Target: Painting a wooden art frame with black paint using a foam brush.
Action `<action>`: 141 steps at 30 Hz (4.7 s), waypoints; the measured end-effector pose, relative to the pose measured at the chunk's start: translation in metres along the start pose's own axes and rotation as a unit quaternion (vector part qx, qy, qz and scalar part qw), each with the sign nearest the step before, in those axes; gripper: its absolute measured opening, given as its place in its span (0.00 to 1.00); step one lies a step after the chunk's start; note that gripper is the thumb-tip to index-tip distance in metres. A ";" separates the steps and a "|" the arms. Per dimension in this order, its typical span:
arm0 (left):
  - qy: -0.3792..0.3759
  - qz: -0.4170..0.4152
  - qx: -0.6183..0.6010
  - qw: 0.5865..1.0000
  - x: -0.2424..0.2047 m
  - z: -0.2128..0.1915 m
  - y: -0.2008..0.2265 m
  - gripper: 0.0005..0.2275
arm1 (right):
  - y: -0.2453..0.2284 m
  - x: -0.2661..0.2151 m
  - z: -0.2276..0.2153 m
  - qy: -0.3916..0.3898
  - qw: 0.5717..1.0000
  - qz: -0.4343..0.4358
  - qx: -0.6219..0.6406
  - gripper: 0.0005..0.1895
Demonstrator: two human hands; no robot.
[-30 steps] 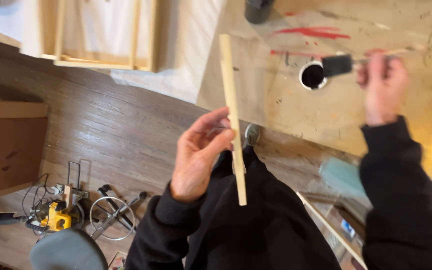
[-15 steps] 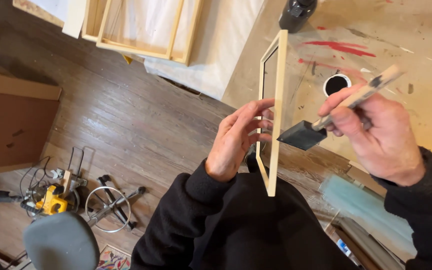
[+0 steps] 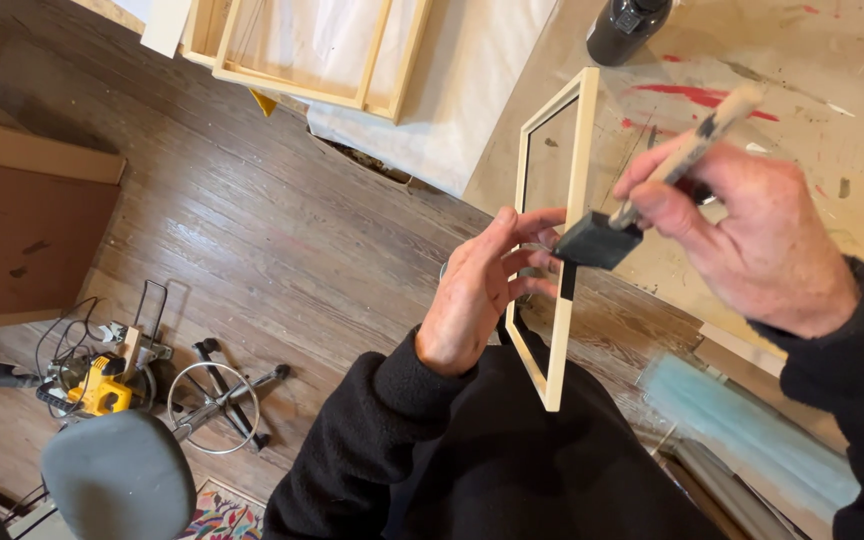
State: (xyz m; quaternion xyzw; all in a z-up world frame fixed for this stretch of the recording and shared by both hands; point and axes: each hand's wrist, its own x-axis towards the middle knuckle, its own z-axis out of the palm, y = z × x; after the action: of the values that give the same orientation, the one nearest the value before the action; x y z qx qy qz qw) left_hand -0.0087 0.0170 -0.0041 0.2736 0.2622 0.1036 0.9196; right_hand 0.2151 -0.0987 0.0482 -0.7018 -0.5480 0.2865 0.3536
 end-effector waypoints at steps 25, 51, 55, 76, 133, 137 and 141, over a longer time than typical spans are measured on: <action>-0.025 -0.014 0.014 0.999 -0.014 -0.002 0.018 0.24 | 0.053 0.079 -0.041 0.069 0.990 -0.112 -0.041 0.16; -0.029 -0.001 0.013 1.000 -0.019 -0.009 0.031 0.27 | 0.036 0.083 -0.038 0.102 0.993 0.006 0.053 0.17; -0.030 -0.011 0.008 0.999 -0.017 -0.008 0.032 0.27 | 0.058 0.079 -0.042 0.116 0.993 0.003 0.024 0.18; -0.033 -0.001 0.004 0.999 -0.016 -0.009 0.035 0.27 | 0.004 0.065 -0.032 0.139 0.957 -0.229 -0.109 0.07; -0.033 0.028 -0.017 0.999 -0.004 0.000 0.046 0.29 | -0.057 -0.018 -0.008 -0.044 0.912 -0.349 -0.212 0.24; -0.030 0.025 -0.016 0.999 -0.001 0.001 0.049 0.28 | -0.060 -0.040 -0.012 -0.108 0.919 -0.349 -0.147 0.24; -0.040 0.025 -0.029 0.998 -0.001 -0.001 0.046 0.28 | -0.056 -0.031 -0.011 -0.075 0.929 -0.332 -0.147 0.22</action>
State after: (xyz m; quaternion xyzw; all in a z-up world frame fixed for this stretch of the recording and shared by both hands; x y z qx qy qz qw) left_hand -0.0121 0.0553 0.0214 0.2571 0.2156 0.1233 0.9339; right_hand 0.1848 -0.1225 0.1006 -0.5006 -0.8105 0.1202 0.2792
